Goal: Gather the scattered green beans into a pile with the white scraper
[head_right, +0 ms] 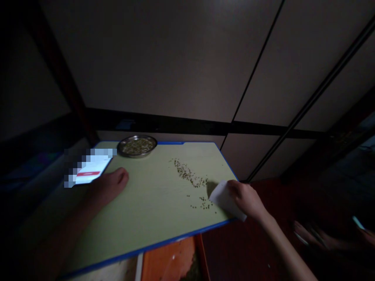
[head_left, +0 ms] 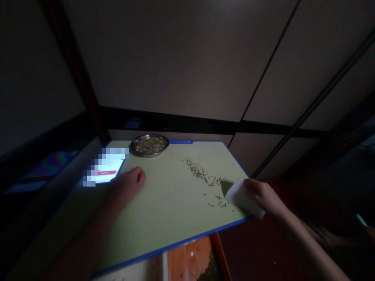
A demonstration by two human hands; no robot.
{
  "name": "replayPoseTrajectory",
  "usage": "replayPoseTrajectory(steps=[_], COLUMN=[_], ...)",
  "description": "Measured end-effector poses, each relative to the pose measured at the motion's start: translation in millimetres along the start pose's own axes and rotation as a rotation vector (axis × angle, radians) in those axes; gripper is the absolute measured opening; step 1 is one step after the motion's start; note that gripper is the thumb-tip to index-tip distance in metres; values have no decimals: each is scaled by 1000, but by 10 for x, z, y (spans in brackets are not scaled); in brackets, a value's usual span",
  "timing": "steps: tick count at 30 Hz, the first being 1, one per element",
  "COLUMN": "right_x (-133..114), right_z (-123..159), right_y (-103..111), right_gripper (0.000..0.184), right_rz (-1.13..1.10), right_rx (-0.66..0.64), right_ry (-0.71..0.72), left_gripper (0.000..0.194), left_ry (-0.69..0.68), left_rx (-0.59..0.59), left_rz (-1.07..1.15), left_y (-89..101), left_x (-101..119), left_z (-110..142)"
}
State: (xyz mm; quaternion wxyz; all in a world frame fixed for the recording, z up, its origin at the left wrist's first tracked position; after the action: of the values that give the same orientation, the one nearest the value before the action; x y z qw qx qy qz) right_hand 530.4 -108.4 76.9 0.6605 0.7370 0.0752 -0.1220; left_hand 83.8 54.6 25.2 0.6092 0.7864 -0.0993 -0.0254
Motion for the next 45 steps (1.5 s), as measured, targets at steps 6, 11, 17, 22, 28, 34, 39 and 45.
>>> replayPoseTrajectory(steps=[6, 11, 17, 22, 28, 34, 39, 45], right_x=[-223, -347, -397, -603, -563, -264, -414, -717], right_z=[-68, -172, -255, -233, -250, -168, -90, -167], right_y=[25, -33, -70, -142, -90, -26, -195, -259], right_gripper=[33, 35, 34, 31, 30, 28, 27, 28], right_rz=[3, 45, 115, 60, 1, 105, 123, 99], right_rx=[-57, -23, 5, -19, 2, 15, 22, 43], right_ry=[77, 86, 49, 96, 76, -22, 12, 54], left_gripper=[34, 36, 38, 39, 36, 35, 36, 35], left_ry=[34, 31, 31, 53, 36, 18, 17, 41], left_rx=[-43, -48, -55, -87, -64, -36, -17, -35], left_rz=[-10, -26, -20, -30, -61, -46, -30, -34], left_y=[12, 17, 38, 53, 80, 17, -40, 2], left_x=[-3, -10, -13, -17, 1, -25, -59, -18], left_z=[10, 22, 27, 23, 18, 11, 2, 11])
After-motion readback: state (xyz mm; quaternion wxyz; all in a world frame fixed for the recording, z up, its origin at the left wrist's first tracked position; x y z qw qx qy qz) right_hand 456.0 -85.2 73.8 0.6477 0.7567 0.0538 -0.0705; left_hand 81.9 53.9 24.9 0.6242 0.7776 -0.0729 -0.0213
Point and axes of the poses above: each hand's wrist, its own z-axis away from the middle knuckle, its own y-axis out of the back of the hand, x = y × z, the point moved 5 cm from there along -z, towards the middle knuckle, and after that the axes turned 2 degrees about -z, right-handed, at the moved point
